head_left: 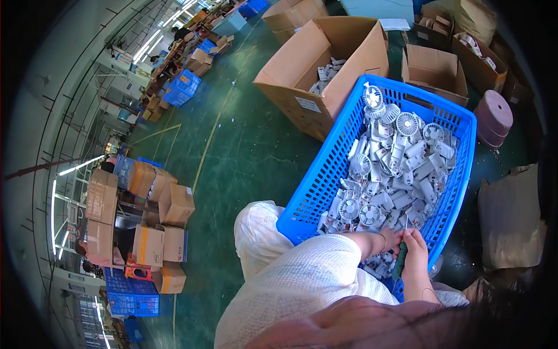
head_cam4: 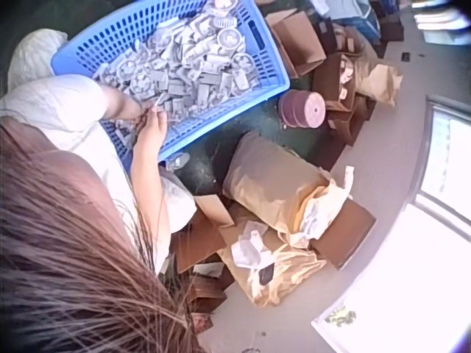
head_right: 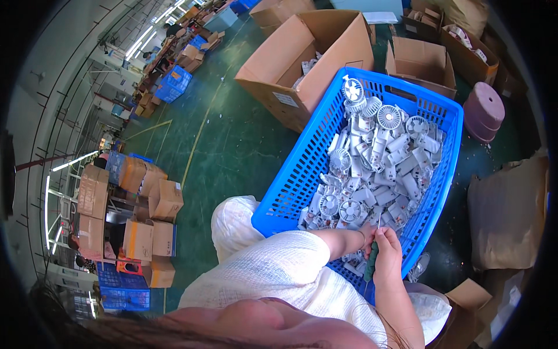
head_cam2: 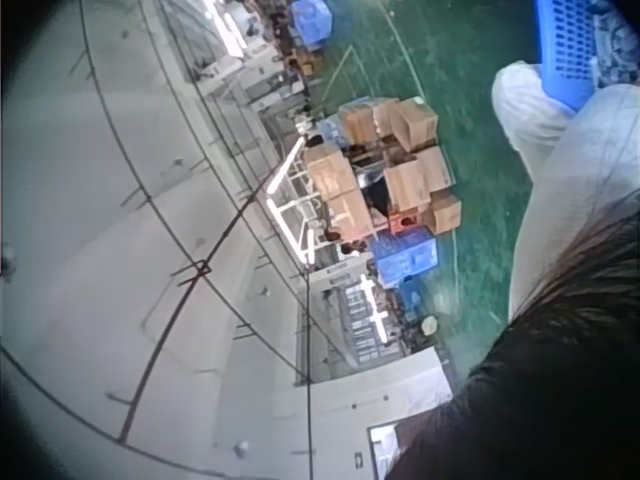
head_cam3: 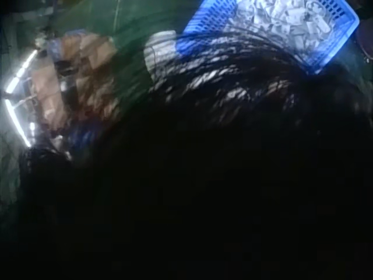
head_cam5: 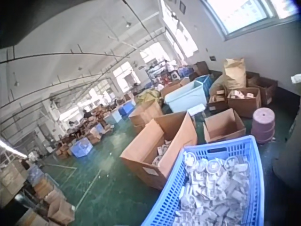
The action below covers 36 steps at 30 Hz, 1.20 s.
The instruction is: The person takes plastic casing parts and small components from a blue basket, fits them together by hand and with a hand tool, and tosses the assembled pieces into a cardboard box.
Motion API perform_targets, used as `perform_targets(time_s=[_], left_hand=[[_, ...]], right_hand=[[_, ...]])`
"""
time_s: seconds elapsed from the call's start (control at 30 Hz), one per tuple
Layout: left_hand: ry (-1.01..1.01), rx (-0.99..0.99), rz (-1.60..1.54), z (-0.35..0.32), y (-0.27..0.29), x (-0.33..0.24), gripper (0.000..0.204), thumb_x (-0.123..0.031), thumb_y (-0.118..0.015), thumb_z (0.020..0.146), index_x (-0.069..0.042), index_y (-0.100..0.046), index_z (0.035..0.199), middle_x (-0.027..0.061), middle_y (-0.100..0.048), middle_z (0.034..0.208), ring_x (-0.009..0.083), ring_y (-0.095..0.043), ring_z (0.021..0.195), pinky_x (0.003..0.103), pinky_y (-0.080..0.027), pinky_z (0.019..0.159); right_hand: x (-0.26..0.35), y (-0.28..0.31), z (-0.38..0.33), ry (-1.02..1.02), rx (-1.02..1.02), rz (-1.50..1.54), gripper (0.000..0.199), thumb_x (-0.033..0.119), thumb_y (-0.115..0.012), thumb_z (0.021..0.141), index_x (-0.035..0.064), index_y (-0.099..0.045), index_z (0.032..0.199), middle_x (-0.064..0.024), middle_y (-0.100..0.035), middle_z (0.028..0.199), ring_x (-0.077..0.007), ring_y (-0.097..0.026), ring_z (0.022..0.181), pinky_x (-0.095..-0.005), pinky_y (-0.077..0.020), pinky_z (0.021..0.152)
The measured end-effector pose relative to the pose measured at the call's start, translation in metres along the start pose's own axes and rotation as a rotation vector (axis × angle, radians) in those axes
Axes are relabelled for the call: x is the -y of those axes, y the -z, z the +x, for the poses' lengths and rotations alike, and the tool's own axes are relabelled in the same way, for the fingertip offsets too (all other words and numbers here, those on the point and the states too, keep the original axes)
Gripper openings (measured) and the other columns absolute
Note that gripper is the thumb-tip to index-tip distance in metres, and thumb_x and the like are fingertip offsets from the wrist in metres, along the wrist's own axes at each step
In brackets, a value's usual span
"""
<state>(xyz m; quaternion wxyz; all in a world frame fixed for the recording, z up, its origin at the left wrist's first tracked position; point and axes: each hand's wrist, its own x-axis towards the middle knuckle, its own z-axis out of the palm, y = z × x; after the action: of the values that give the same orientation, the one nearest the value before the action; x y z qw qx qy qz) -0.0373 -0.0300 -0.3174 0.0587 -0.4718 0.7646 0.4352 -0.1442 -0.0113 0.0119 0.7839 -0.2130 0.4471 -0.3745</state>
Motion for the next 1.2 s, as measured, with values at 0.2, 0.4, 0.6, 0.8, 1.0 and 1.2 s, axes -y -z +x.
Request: perform_targets(time_s=[0.2, 0.4, 0.6, 0.8, 1.0, 1.2], left_hand=[[0.03, 0.19, 0.414, -0.024, 0.027, -0.044, 0.029, -0.026, -0.053, 0.077, -0.021, -0.058, 0.105, 0.0026, -0.047, 0.118, 0.0202, -0.041, 0.112, 0.04, -0.032, 0.086], [-0.077, 0.009, 0.591, -0.012, -0.023, 0.005, 0.021, -0.024, -0.054, 0.076, -0.022, -0.064, 0.095, 0.0033, -0.06, 0.096, 0.0214, -0.054, 0.097, 0.04, -0.034, 0.085], [-0.007, 0.166, 0.496, -0.057, 0.054, -0.044, 0.018, -0.02, -0.058, 0.071, -0.017, -0.065, 0.087, 0.0076, -0.063, 0.089, 0.0253, -0.06, 0.084, 0.044, -0.041, 0.076], [-0.046, -0.179, 0.092, -0.084, 0.096, -0.024, 0.026, -0.024, -0.061, 0.066, -0.007, -0.061, 0.086, 0.0114, -0.062, 0.077, 0.0274, -0.06, 0.072, 0.037, -0.047, 0.064], [-0.009, -0.377, -0.213, -0.105, 0.116, -0.032, 0.028, -0.023, -0.069, 0.07, -0.003, -0.06, 0.087, 0.0047, -0.061, 0.072, 0.0123, -0.057, 0.064, 0.026, -0.046, 0.061], [0.035, -0.385, -0.702, -0.121, 0.119, -0.039, 0.018, -0.014, -0.06, 0.076, -0.002, -0.059, 0.089, 0.0051, -0.062, 0.077, 0.0109, -0.059, 0.067, 0.025, -0.047, 0.061]], right_hand=[[-0.005, 0.017, 0.008, -0.027, -0.076, 0.019, 0.011, 0.018, -0.044, 0.087, 0.0093, -0.047, 0.08, -0.002, -0.05, 0.068, -0.0116, -0.046, 0.052, -0.0247, -0.0371, 0.046], [-0.011, 0.012, 0.014, -0.004, -0.052, -0.047, 0.011, 0.019, -0.044, 0.087, 0.0097, -0.047, 0.08, -0.0014, -0.05, 0.067, -0.011, -0.045, 0.052, -0.0241, -0.037, 0.046], [-0.017, 0.029, 0.024, 0.07, -0.086, -0.11, 0.011, 0.018, -0.043, 0.086, 0.0093, -0.048, 0.08, -0.0014, -0.049, 0.067, -0.0102, -0.045, 0.051, -0.024, -0.037, 0.045], [-0.026, 0.027, 0.037, 0.17, -0.047, -0.256, 0.012, 0.018, -0.044, 0.086, 0.0089, -0.048, 0.079, -0.0013, -0.049, 0.066, -0.0097, -0.044, 0.05, -0.0242, -0.0363, 0.043], [-0.033, 0.036, 0.051, 0.206, -0.077, -0.329, 0.013, 0.018, -0.045, 0.086, 0.0089, -0.049, 0.078, -0.0016, -0.05, 0.065, -0.01, -0.044, 0.049, -0.0243, -0.0355, 0.042], [-0.036, 0.03, 0.047, 0.198, -0.081, -0.402, 0.013, 0.018, -0.045, 0.085, 0.0077, -0.05, 0.079, -0.002, -0.051, 0.065, -0.0105, -0.046, 0.05, -0.0245, -0.036, 0.043]])
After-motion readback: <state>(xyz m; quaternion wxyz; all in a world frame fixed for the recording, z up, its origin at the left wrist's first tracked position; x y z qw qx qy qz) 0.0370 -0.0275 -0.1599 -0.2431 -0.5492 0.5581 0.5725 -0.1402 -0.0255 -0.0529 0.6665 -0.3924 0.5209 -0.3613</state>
